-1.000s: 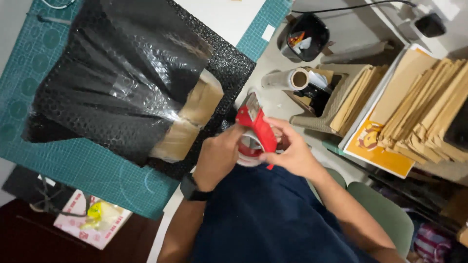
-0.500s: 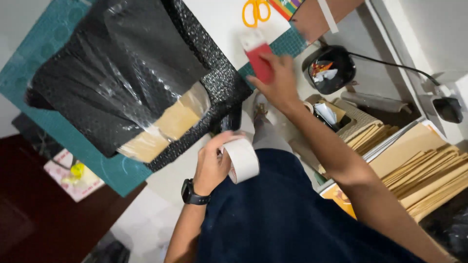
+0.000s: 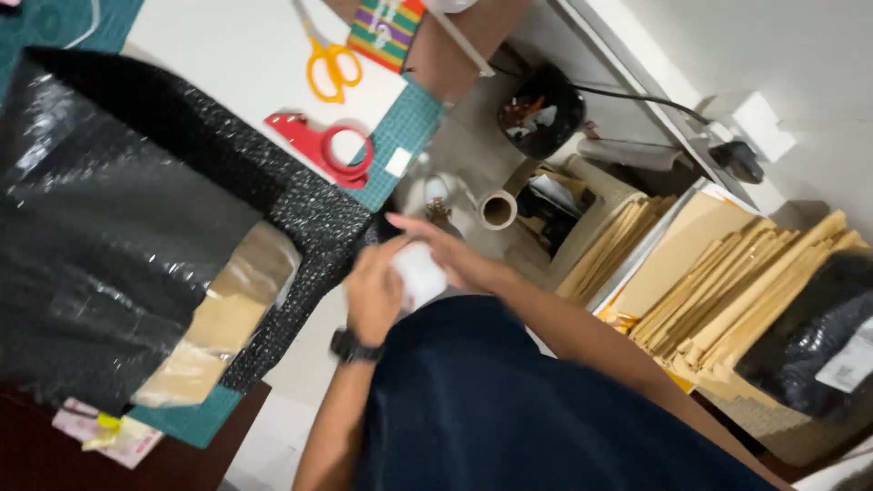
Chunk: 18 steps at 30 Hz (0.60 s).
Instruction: The person wraps a small rectangular item in black bubble wrap on a green cutting mat. They use a tape dispenser to apply clear tape, fold the bubble wrap around the item, and trim excess material with scissors. The process is repeated to fully enclose the item in a sealed bubble wrap pouch.
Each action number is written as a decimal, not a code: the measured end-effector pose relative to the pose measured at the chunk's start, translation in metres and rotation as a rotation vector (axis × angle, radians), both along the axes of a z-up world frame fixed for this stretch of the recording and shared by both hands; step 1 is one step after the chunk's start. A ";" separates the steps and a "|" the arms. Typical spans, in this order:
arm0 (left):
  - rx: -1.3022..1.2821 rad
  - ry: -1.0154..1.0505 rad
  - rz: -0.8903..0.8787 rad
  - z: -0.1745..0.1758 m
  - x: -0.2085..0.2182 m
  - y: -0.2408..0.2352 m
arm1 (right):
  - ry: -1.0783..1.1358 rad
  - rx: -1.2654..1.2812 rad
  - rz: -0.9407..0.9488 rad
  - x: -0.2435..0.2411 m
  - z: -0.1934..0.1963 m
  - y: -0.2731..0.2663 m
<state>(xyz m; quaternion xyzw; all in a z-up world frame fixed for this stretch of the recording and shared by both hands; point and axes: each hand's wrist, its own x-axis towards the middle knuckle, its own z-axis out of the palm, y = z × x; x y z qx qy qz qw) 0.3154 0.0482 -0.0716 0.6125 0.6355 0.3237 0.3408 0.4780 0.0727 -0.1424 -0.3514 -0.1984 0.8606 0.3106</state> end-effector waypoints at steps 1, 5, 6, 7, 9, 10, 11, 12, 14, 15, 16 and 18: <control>-0.044 0.102 -0.129 -0.018 0.016 0.006 | -0.131 0.014 -0.032 0.022 0.004 -0.009; -0.214 0.063 -0.232 -0.002 0.083 0.046 | -0.591 0.029 -0.194 0.118 -0.067 -0.003; -0.206 0.066 -0.232 0.000 0.079 0.051 | -0.588 0.036 -0.197 0.128 -0.071 0.010; -0.231 0.071 -0.229 0.002 0.077 0.054 | -0.623 -0.069 -0.306 0.140 -0.074 0.020; -0.252 0.078 -0.217 -0.011 0.061 0.049 | -0.654 -0.168 -0.407 0.175 -0.098 0.044; -0.255 0.074 -0.206 -0.026 0.047 0.041 | -0.752 -0.243 -0.396 0.197 -0.120 0.059; -0.267 0.071 -0.189 -0.039 0.033 0.029 | -0.850 -0.324 -0.374 0.217 -0.141 0.071; -0.270 0.073 -0.172 -0.042 0.023 0.022 | -0.847 -0.320 -0.357 0.258 -0.187 0.059; -0.483 0.044 -0.065 -0.045 -0.006 0.000 | -1.208 -0.229 -0.335 0.304 -0.276 0.081; -0.487 0.043 -0.031 -0.048 -0.016 -0.016 | -1.205 -0.213 -0.304 0.299 -0.271 0.087; -0.613 0.012 0.073 -0.051 -0.028 -0.031 | -1.269 -0.200 -0.126 0.291 -0.266 0.093; -0.730 -0.031 0.234 -0.074 -0.054 -0.075 | -1.319 -0.142 0.096 0.262 -0.263 0.095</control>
